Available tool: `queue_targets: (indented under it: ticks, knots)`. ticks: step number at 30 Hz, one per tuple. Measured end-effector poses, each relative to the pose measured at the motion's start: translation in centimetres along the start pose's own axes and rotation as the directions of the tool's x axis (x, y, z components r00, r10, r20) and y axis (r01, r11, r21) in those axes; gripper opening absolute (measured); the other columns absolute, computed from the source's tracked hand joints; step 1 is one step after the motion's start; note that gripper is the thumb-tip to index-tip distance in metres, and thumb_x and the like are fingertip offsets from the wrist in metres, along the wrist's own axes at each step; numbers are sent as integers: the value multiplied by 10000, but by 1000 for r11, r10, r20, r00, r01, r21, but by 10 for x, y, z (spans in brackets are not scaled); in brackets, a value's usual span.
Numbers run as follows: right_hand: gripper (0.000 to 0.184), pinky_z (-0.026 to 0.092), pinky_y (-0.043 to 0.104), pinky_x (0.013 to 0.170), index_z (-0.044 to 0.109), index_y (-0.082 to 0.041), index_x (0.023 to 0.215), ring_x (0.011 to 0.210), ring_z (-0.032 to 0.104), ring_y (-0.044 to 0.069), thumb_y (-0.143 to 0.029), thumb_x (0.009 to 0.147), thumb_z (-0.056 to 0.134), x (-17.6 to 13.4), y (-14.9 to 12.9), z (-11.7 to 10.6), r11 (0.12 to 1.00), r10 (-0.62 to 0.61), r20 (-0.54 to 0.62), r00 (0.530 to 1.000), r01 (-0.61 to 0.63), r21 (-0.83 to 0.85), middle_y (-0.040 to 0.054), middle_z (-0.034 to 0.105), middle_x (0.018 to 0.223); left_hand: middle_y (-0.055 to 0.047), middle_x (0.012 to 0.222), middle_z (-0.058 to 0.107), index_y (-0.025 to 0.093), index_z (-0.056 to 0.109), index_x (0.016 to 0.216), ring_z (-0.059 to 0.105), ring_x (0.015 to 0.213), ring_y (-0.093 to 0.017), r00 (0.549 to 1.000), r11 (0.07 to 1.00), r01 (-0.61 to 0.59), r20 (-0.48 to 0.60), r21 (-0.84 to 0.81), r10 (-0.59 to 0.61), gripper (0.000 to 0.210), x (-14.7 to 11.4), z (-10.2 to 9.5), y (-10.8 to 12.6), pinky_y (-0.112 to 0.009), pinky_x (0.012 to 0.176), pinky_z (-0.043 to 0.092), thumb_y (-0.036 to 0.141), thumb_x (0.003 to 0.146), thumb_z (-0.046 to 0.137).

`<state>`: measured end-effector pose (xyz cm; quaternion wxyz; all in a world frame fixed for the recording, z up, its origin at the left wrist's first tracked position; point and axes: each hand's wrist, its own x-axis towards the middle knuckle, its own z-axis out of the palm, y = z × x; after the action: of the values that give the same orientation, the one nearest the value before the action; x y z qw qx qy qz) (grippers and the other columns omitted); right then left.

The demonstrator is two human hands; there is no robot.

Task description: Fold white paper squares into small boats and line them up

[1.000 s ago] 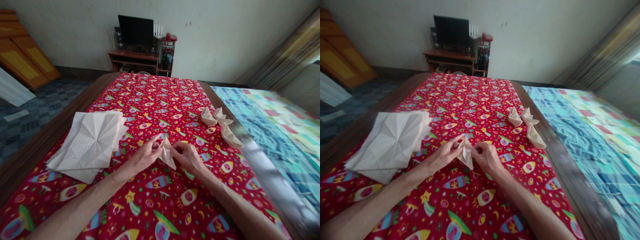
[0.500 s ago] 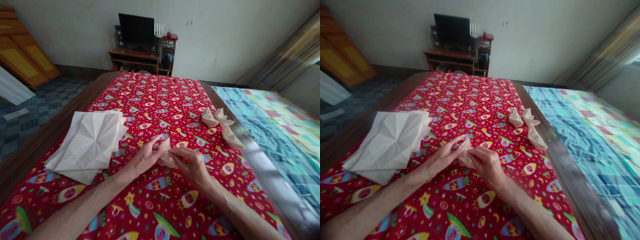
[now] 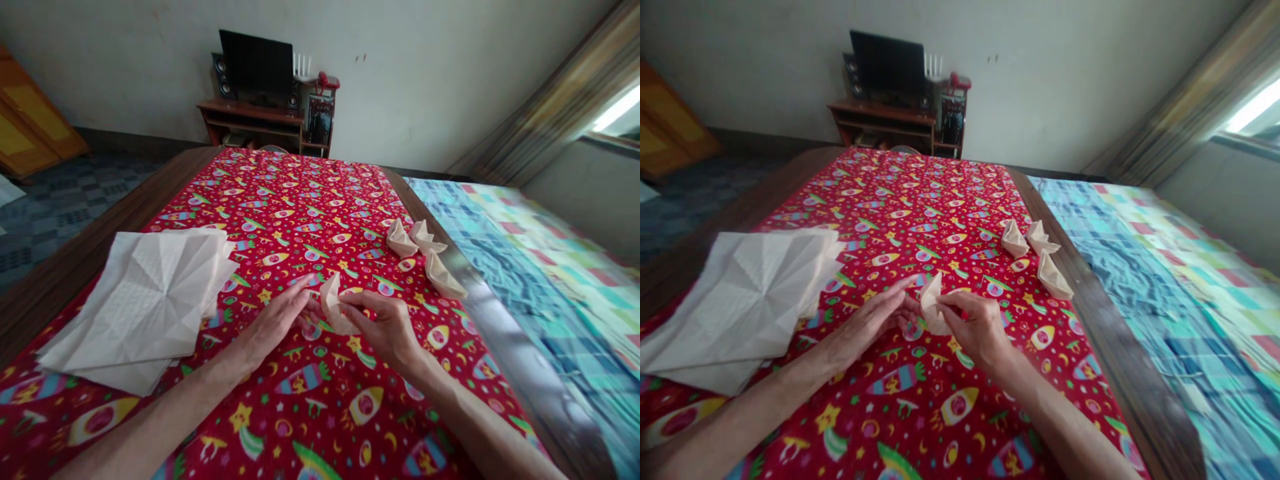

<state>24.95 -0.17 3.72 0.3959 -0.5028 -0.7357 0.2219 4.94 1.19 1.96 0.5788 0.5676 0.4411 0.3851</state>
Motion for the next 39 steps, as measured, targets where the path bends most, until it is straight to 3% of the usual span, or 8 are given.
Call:
queue_targets:
  ticks: [3, 7, 11, 14, 18, 29, 33, 39]
  knots:
    - [145, 514, 246, 622, 731, -219, 885, 696, 674, 157, -265, 820, 610, 10, 12, -34, 994, 14, -125, 992, -28, -108, 20, 736, 814, -75, 896, 668, 159, 391, 1396, 622, 726, -168, 995, 988, 80, 64, -133, -72, 612, 2, 0, -3, -278, 609, 508, 438, 868, 525]
    - [188, 478, 247, 574, 737, -206, 908, 647, 658, 160, -308, 805, 615, 22, 45, -106, 888, -68, -327, 943, -92, -450, 40, 736, 814, -53, 831, 652, 166, 487, 1328, 595, 640, -141, 992, 992, 57, 117, -114, -44, 586, 8, -3, -14, -255, 559, 494, 422, 811, 588]
    - [200, 441, 251, 540, 740, -194, 842, 608, 649, 167, -292, 811, 568, 23, 92, -174, 763, -70, -204, 976, -79, -641, 63, 729, 751, -40, 802, 636, 132, 513, 1278, 579, 599, -122, 990, 993, 58, 135, -102, -44, 581, 12, -4, -21, -248, 558, 498, 446, 794, 586]
    - [203, 426, 255, 539, 736, -208, 824, 601, 645, 163, -271, 812, 544, 21, 119, -199, 721, -30, -100, 995, -48, -691, 61, 729, 747, -45, 814, 635, 108, 502, 1264, 586, 630, -125, 990, 994, 68, 131, -83, -57, 585, 11, -3, -21, -240, 569, 499, 452, 797, 575]
    - [219, 410, 256, 535, 742, -184, 809, 584, 642, 164, -252, 797, 534, 20, 131, -201, 700, 29, -32, 999, -43, -713, 74, 731, 736, -52, 820, 632, 97, 497, 1252, 587, 644, -132, 988, 997, 63, 144, -53, -54, 580, 11, -4, -20, -240, 574, 501, 457, 803, 564]
    - [276, 399, 244, 524, 749, -178, 771, 573, 650, 173, -254, 798, 485, 26, 129, -185, 616, 156, 33, 987, -71, -785, 61, 732, 726, -46, 823, 625, 111, 517, 1230, 587, 638, -127, 984, 997, 68, 166, -22, -64, 533, 12, -5, -22, -236, 584, 503, 441, 813, 554]
    - [289, 411, 247, 515, 745, -170, 807, 583, 655, 177, -256, 807, 469, 21, 127, -183, 643, 92, 32, 995, -35, -765, 72, 733, 742, -48, 821, 623, 101, 510, 1227, 586, 635, -129, 984, 997, 74, 165, -18, -70, 552, 12, -4, -22, -240, 581, 505, 455, 807, 555]
    - [297, 448, 252, 538, 725, -171, 831, 611, 657, 172, -269, 866, 446, 5, 132, -176, 622, -123, -15, 992, 65, -781, 82, 725, 767, -46, 822, 623, 104, 510, 1227, 584, 625, -128, 985, 998, 64, 164, -8, -61, 548, 12, -5, -24, -247, 576, 508, 465, 816, 539]
